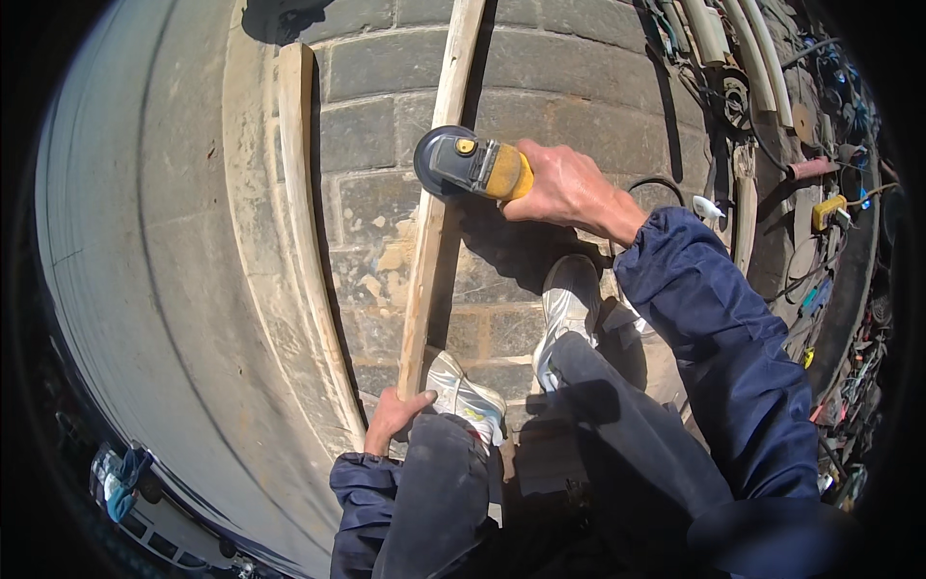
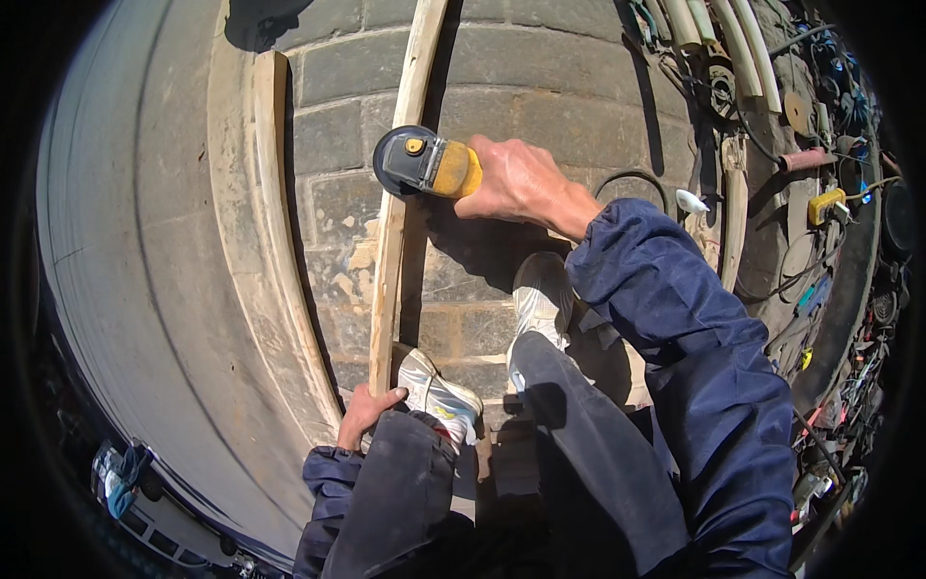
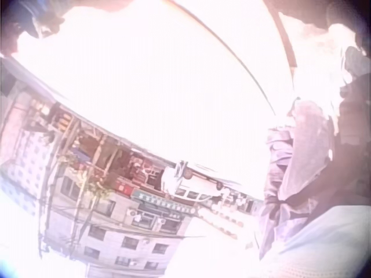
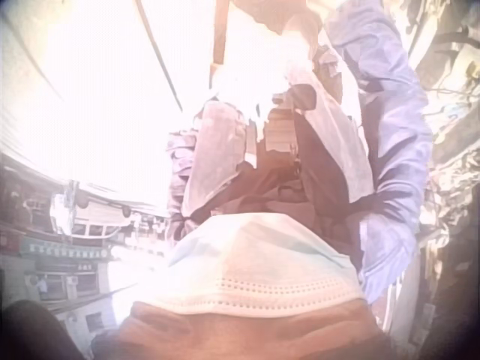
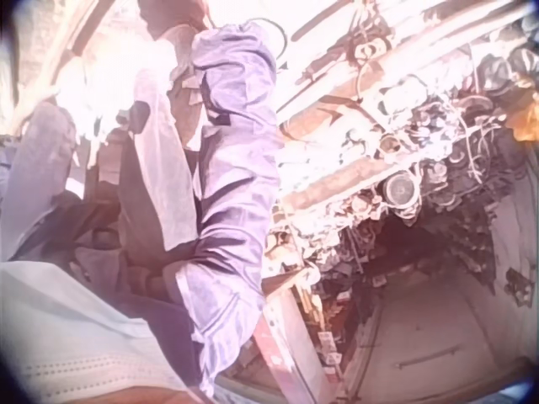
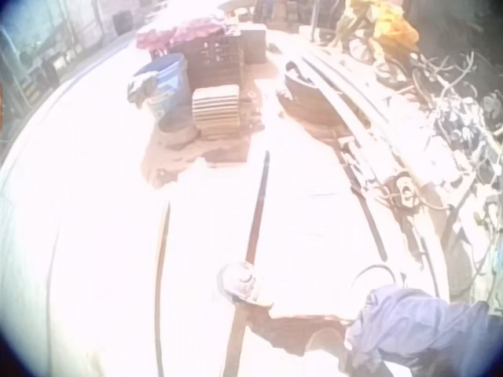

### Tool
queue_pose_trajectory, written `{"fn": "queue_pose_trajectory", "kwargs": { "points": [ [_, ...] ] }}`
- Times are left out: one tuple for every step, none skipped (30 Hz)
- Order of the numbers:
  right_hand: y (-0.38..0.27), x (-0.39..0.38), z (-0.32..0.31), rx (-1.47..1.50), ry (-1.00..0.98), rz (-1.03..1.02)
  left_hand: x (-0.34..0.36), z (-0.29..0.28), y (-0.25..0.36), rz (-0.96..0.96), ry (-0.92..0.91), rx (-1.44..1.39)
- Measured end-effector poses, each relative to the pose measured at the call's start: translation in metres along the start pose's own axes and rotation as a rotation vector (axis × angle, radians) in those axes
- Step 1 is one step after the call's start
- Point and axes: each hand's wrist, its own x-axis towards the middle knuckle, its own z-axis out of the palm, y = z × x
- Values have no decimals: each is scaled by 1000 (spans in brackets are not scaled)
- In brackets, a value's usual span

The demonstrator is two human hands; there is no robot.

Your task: The person sits on a paved surface and uses an angle grinder to sand a long, curved wooden piece. They hold the wood with one hand and move the grinder along its length, then briefly inspect the surface before continuing.

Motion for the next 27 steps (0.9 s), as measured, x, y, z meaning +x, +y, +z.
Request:
{"fn": "queue_pose_trajectory", "kwargs": {
  "points": [
    [7,19,-23,46,37,37,0,2,6,9,1,7],
    [10,37,-48,46,68,97,2,3,11,21,-2,18],
    [16,52,-67,106,154,127,3,6,14,41,-4,8],
    [18,63,-83,99,190,233,4,7,14,57,-2,-5],
    [23,70,-91,73,244,207,4,8,13,72,3,-19],
    [24,71,-91,73,256,171,4,7,11,63,2,-32],
    [26,72,-91,71,270,138,4,6,9,57,0,-44],
    [28,65,-83,83,256,114,4,5,8,51,-5,-56],
    [28,53,-69,94,237,90,3,4,9,36,-21,-68],
    [26,38,-49,86,217,28,1,2,12,18,-36,-79],
    [16,18,-34,50,134,62,2,1,14,6,-56,-88],
    [5,3,-19,67,29,10,0,-1,10,18,-47,-86],
    [-1,-13,-6,-16,-17,-33,4,0,9,41,-52,-78],
    [-3,-20,8,-10,-64,-123,4,-1,5,53,-43,-72],
    [-8,-24,11,-25,-135,-134,4,-1,3,53,-48,-82],
    [-9,-21,9,-22,-136,-143,4,-1,1,51,-52,-92],
    [-9,-15,5,-18,-139,-154,4,-1,-1,49,-53,-104],
    [-7,-6,-5,-24,-98,-80,5,-1,0,47,-58,-104],
    [-2,11,-14,-24,-57,-16,3,-1,1,40,-53,-104],
    [16,30,-25,-1,26,-11,4,0,6,45,-53,-101],
    [17,42,-43,110,45,34,6,-1,6,35,-57,-92],
    [26,58,-62,57,114,68,9,0,8,33,-67,-76],
    [34,73,-73,55,193,68,10,-1,7,23,-72,-61],
    [33,82,-83,64,195,128,10,-1,6,25,-71,-69],
    [30,85,-90,72,199,191,11,-1,5,28,-72,-77],
    [32,82,-88,56,212,167,12,0,5,33,-76,-83],
    [38,75,-84,34,228,148,16,0,8,38,-91,-84]
  ]
}}
